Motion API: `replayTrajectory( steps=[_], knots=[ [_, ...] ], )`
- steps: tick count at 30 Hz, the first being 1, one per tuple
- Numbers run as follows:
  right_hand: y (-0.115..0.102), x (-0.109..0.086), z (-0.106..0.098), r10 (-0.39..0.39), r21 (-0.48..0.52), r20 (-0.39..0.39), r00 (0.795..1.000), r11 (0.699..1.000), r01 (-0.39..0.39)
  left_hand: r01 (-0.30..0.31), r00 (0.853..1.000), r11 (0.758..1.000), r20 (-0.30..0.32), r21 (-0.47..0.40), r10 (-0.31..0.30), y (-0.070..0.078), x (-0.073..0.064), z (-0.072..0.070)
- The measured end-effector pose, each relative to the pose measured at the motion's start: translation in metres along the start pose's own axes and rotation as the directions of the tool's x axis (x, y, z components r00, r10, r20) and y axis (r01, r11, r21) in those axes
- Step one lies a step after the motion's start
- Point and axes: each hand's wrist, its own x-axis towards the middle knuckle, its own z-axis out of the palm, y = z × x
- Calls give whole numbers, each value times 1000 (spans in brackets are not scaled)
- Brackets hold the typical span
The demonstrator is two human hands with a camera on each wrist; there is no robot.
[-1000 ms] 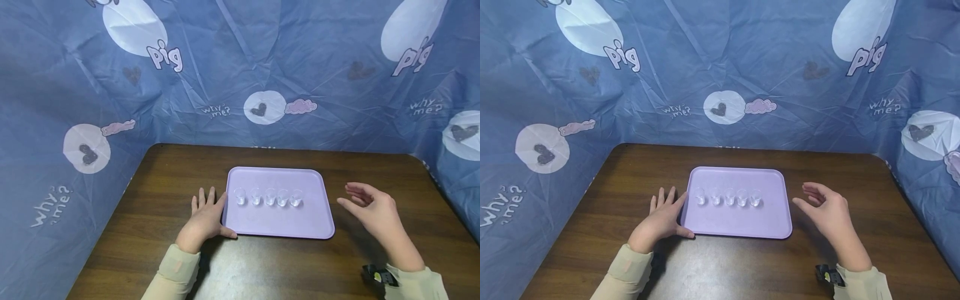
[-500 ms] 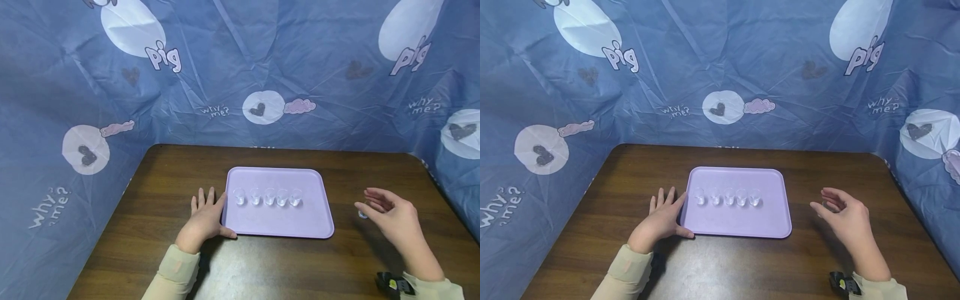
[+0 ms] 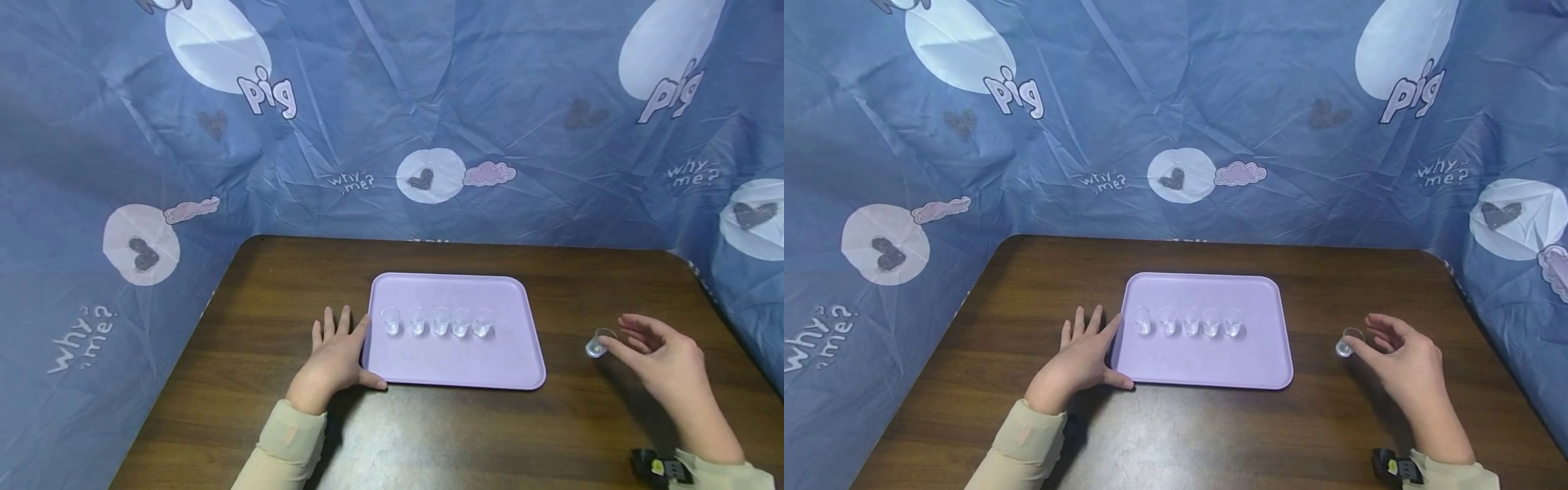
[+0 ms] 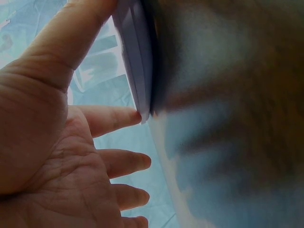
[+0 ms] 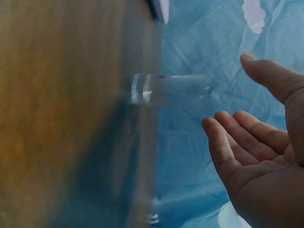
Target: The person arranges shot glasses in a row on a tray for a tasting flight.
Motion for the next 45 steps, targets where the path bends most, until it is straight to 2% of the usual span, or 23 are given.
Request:
replayTrajectory(
  steps=[7, 14, 19, 23, 34, 45],
  knots=[
    [13, 0, 5, 37, -29, 96, 995, 999, -35, -6, 1000, 1000, -7, -10, 6, -1, 1, 2],
    [21, 2, 11, 61, -154, 177, 982, 987, -34, -6, 1000, 1000, -4, 0, 6, -2, 3, 3],
    [23, 4, 15, 71, -202, 170, 983, 979, -35, -6, 1000, 1000, -3, -4, 6, -2, 2, 2],
    [24, 4, 16, 72, -199, 166, 983, 979, -38, -7, 1000, 1000, -3, -5, 7, -2, 2, 1],
    [23, 3, 19, 7, -183, 137, 991, 983, 18, -9, 1000, 1000, 1, 2, 9, -2, 2, 1],
    [0, 9, 24, -62, -132, 126, 990, 988, 79, -11, 1000, 1000, 0, 3, 11, -2, 1, 1]
  ],
)
